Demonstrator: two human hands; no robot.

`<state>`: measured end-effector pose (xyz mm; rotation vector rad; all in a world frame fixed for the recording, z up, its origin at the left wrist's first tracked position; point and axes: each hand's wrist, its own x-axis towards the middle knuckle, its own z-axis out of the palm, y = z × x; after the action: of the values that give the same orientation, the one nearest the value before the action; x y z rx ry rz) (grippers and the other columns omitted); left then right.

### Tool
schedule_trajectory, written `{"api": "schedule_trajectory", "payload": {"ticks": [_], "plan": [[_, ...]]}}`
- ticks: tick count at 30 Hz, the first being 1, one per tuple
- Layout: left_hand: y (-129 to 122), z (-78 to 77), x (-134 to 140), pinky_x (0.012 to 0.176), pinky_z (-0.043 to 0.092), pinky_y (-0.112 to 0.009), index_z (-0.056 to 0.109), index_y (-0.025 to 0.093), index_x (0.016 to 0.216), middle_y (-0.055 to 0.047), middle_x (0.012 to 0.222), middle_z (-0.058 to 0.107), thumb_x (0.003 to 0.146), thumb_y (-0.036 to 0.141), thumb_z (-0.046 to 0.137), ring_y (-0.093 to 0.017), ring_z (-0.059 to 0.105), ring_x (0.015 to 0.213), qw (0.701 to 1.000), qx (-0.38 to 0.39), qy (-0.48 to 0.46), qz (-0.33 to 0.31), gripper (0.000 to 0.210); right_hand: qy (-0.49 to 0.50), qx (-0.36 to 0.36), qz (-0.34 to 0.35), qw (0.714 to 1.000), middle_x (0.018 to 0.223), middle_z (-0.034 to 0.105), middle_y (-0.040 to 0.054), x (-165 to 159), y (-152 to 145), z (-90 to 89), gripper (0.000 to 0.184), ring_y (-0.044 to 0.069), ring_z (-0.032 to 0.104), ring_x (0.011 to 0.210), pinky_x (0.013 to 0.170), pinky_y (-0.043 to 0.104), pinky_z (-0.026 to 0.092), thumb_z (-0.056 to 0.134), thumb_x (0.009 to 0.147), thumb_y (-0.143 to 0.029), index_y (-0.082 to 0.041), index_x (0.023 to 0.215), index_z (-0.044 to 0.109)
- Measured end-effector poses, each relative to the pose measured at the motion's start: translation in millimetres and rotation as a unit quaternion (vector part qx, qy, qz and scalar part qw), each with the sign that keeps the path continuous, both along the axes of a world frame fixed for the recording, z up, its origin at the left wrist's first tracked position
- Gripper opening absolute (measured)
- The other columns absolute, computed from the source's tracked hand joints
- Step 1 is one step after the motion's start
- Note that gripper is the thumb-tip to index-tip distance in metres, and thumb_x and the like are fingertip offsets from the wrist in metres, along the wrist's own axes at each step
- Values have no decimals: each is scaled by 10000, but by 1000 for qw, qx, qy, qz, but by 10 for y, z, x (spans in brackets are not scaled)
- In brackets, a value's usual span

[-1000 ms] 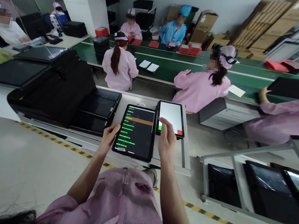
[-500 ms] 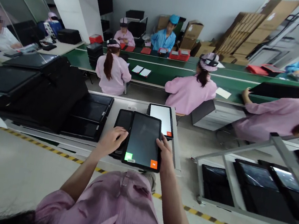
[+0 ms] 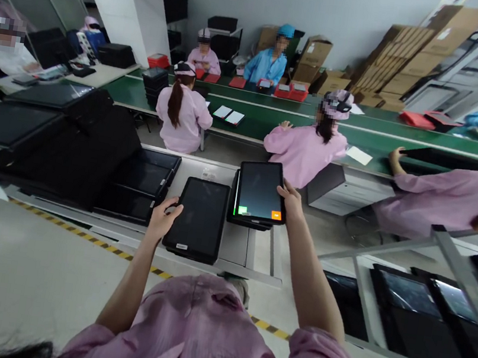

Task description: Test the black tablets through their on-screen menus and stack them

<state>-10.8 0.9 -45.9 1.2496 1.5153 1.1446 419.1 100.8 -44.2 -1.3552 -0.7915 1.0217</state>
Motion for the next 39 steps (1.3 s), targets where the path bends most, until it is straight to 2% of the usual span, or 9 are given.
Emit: {"api": "schedule_trajectory", "payload": {"ticks": [5, 10, 13, 16, 19, 21, 24, 29, 39], "plan": [[-32, 1, 26, 844, 591, -307, 797, 211, 1203, -127, 1402, 758, 917, 461, 756, -280, 721, 1267, 1000, 5, -3, 18, 381, -10, -62, -2, 998, 1058, 861, 17, -103, 62, -142, 543, 276, 810, 944, 903, 445, 678, 786, 735, -247, -253, 1278, 789], [-44, -26, 42, 820, 583, -304, 794, 197, 1196, -136, 1378, 766, 913, 490, 754, -269, 734, 1231, 1000, 14, 0, 20, 410, -14, -79, -26, 996, 1072, 854, 46, -195, 51, -85, 494, 278, 797, 935, 869, 440, 658, 783, 736, -213, -215, 1229, 805], [-44, -42, 38, 841, 592, -307, 797, 196, 1205, -137, 1378, 766, 917, 471, 750, -268, 731, 1245, 1000, 14, -3, 21, 401, -95, -35, -59, 993, 1139, 840, 114, -190, 0, 44, 353, 290, 778, 1054, 952, 435, 607, 745, 794, -176, -156, 1136, 830], [-44, -52, 33, 862, 606, -311, 803, 200, 1207, -134, 1379, 766, 919, 475, 756, -270, 728, 1256, 1000, 13, -9, 19, 401, -153, 33, -83, 984, 1302, 794, 151, -233, -204, 203, 307, 275, 721, 1232, 1091, 426, 527, 714, 895, -231, -157, 1169, 829], [-44, -64, 34, 870, 614, -318, 806, 197, 1201, -131, 1368, 770, 913, 481, 764, -267, 739, 1225, 1000, 9, -21, 15, 406, -153, 64, -37, 985, 1276, 807, 110, -544, -601, 271, 300, 270, 735, 1216, 1137, 457, 534, 753, 924, -368, -234, 1179, 835], [-46, -74, 37, 874, 616, -320, 805, 194, 1201, -128, 1364, 770, 912, 477, 765, -263, 746, 1206, 999, 7, -32, 16, 406, -144, 74, 47, 986, 1353, 780, 85, -915, -888, 217, 354, 294, 728, 1248, 1180, 523, 526, 763, 939, -464, -284, 1240, 812], [-48, -85, 40, 913, 616, -327, 801, 192, 1207, -126, 1364, 770, 924, 464, 757, -260, 740, 1227, 999, 11, -39, 14, 395, -116, 71, 119, 984, 1607, 614, 53, -1498, -1166, 35, 628, 301, 627, 1431, 1267, 530, 466, 780, 935, -519, -339, 1518, 633], [-34, -96, 33, 952, 620, -344, 804, 204, 1217, -125, 1374, 772, 937, 476, 753, -268, 731, 1260, 999, 19, -30, 5, 394, -141, 72, 85, 984, 1700, 503, 45, -1943, -1152, -157, 701, 278, 448, 1596, 1359, 496, 335, 706, 977, -513, -330, 1623, 504], [-11, -52, 54, 928, 631, -327, 812, 217, 1224, -119, 1490, 713, 974, 472, 713, -262, 731, 1270, 998, 50, -24, -17, 371, -121, 90, 21, 988, 1573, 616, 61, -2030, -1084, -89, 572, 278, 554, 1478, 1320, 509, 378, 683, 941, -426, -301, 1493, 606]]}}
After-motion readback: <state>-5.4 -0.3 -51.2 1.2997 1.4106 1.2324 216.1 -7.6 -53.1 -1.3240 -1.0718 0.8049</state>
